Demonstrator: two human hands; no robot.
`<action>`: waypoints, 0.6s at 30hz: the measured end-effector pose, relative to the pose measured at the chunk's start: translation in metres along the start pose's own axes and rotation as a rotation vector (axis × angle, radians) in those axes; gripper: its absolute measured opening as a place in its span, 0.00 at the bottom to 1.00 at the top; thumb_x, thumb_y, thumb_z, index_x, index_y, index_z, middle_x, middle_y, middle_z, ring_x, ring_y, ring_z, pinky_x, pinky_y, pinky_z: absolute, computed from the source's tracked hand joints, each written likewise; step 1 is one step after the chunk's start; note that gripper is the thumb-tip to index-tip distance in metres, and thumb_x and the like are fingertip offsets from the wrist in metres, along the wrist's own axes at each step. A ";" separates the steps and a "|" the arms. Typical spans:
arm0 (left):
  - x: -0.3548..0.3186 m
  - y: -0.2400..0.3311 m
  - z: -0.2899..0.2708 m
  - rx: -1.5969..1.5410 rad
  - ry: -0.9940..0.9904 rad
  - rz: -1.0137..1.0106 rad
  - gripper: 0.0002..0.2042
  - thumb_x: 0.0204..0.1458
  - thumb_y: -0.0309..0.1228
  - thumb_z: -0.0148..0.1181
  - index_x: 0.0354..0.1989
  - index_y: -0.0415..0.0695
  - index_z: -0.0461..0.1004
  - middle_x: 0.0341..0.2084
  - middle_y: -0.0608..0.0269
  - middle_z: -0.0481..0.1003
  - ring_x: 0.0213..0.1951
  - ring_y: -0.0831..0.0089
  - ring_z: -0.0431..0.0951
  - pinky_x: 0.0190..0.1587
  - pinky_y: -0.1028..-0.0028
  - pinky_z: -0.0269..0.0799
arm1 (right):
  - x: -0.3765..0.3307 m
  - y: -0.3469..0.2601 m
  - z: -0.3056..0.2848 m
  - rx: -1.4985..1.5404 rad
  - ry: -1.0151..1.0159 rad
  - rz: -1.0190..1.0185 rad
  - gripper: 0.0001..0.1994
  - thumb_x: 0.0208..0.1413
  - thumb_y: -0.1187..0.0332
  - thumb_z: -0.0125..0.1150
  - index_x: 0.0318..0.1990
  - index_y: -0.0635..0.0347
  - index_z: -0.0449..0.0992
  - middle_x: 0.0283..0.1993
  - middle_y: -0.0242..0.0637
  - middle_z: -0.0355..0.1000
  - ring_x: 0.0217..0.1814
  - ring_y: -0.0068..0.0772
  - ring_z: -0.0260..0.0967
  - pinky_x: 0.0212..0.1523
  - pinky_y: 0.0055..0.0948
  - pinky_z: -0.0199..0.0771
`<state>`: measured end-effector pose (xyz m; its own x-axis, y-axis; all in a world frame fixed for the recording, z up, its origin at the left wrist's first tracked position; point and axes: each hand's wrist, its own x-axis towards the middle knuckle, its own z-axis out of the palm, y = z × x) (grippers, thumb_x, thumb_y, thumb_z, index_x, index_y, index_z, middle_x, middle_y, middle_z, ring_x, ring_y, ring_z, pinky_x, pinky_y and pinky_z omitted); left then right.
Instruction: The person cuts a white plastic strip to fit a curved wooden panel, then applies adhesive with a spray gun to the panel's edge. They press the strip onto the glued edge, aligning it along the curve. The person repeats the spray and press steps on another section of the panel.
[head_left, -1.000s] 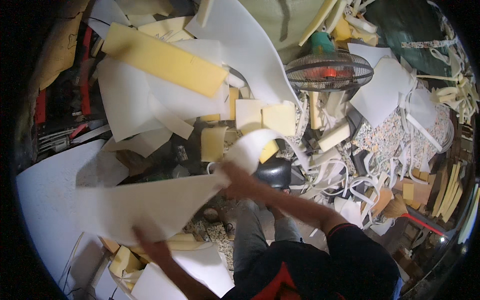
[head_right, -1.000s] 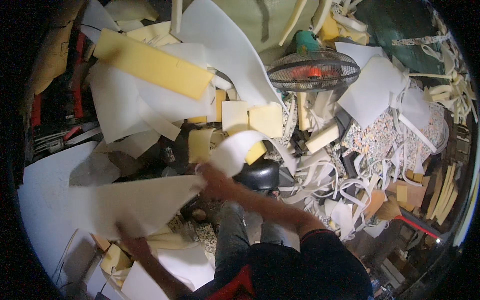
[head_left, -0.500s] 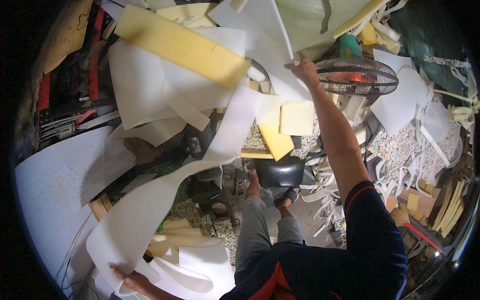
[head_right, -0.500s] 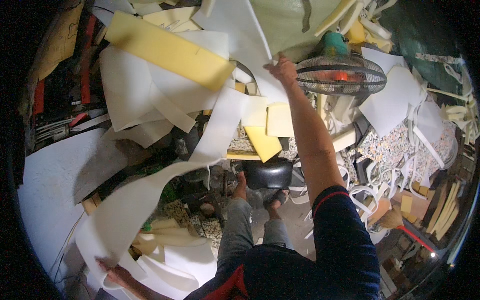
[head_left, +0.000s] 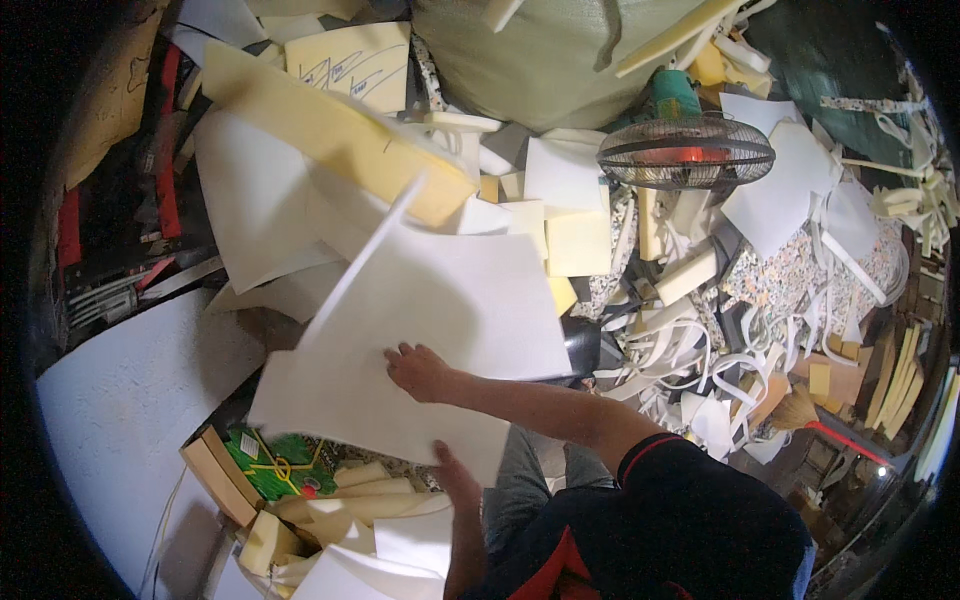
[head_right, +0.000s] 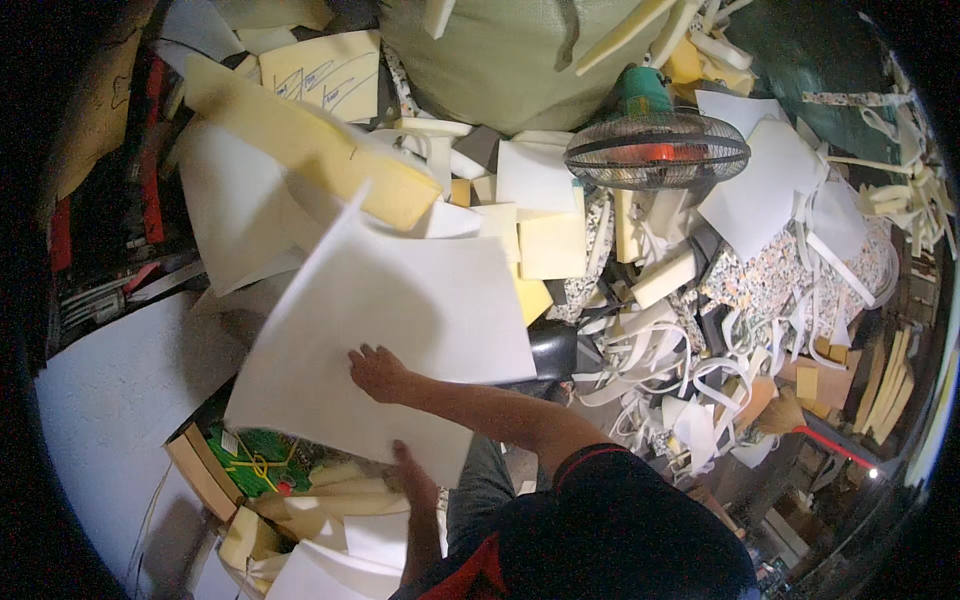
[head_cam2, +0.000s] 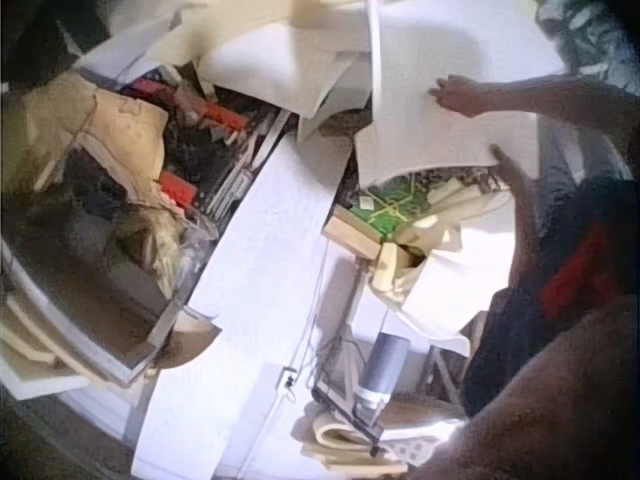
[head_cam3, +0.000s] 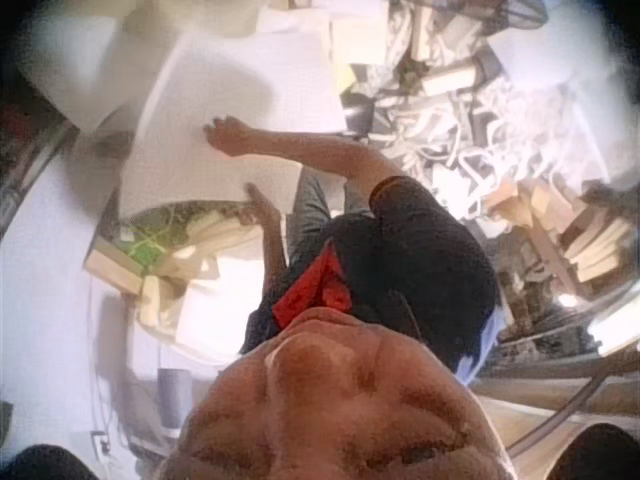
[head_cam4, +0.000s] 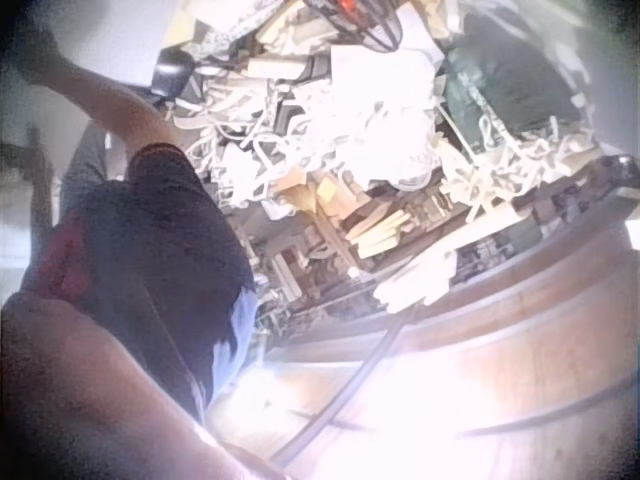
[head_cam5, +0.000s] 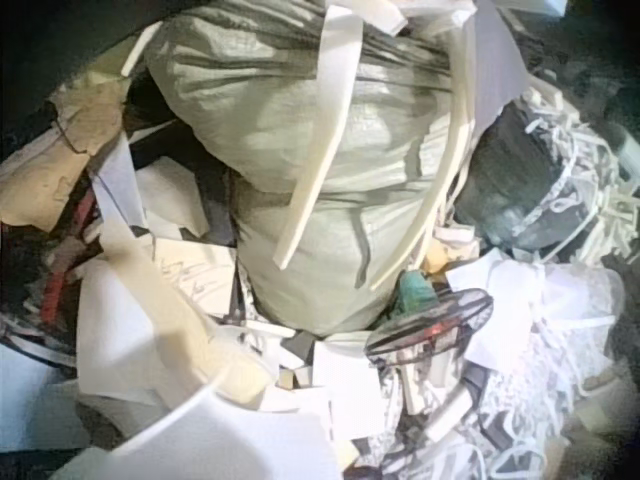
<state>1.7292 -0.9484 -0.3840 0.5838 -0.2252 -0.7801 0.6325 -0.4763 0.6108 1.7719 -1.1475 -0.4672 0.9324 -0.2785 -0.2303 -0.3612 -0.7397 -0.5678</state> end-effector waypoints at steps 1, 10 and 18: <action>-0.027 0.038 0.036 0.072 -0.096 0.019 0.33 0.67 0.50 0.51 0.68 0.33 0.56 0.59 0.47 0.68 0.57 0.58 0.71 0.61 0.61 0.68 | -0.002 0.004 0.007 0.074 -0.195 0.007 0.16 0.54 0.67 0.62 0.50 0.63 0.77 0.60 0.45 0.68 0.55 0.48 0.69 0.50 0.44 0.76; -0.008 0.014 0.048 -0.075 -0.130 -0.055 0.28 0.67 0.44 0.52 0.64 0.31 0.62 0.54 0.49 0.71 0.54 0.60 0.72 0.57 0.63 0.69 | -0.034 0.072 0.024 0.495 -0.038 0.248 0.20 0.50 0.73 0.56 0.53 0.52 0.77 0.47 0.46 0.77 0.52 0.51 0.76 0.52 0.49 0.77; 0.008 -0.003 0.022 -0.075 -0.029 -0.016 0.26 0.63 0.35 0.57 0.63 0.30 0.63 0.55 0.49 0.72 0.54 0.60 0.74 0.56 0.64 0.70 | 0.024 0.144 -0.089 0.213 0.390 0.304 0.15 0.52 0.72 0.55 0.47 0.60 0.79 0.41 0.49 0.76 0.41 0.53 0.75 0.39 0.48 0.74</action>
<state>1.7211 -0.9674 -0.3946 0.5590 -0.2429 -0.7928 0.6787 -0.4152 0.6058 1.7432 -1.3149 -0.4838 0.7060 -0.6977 -0.1214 -0.5721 -0.4608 -0.6785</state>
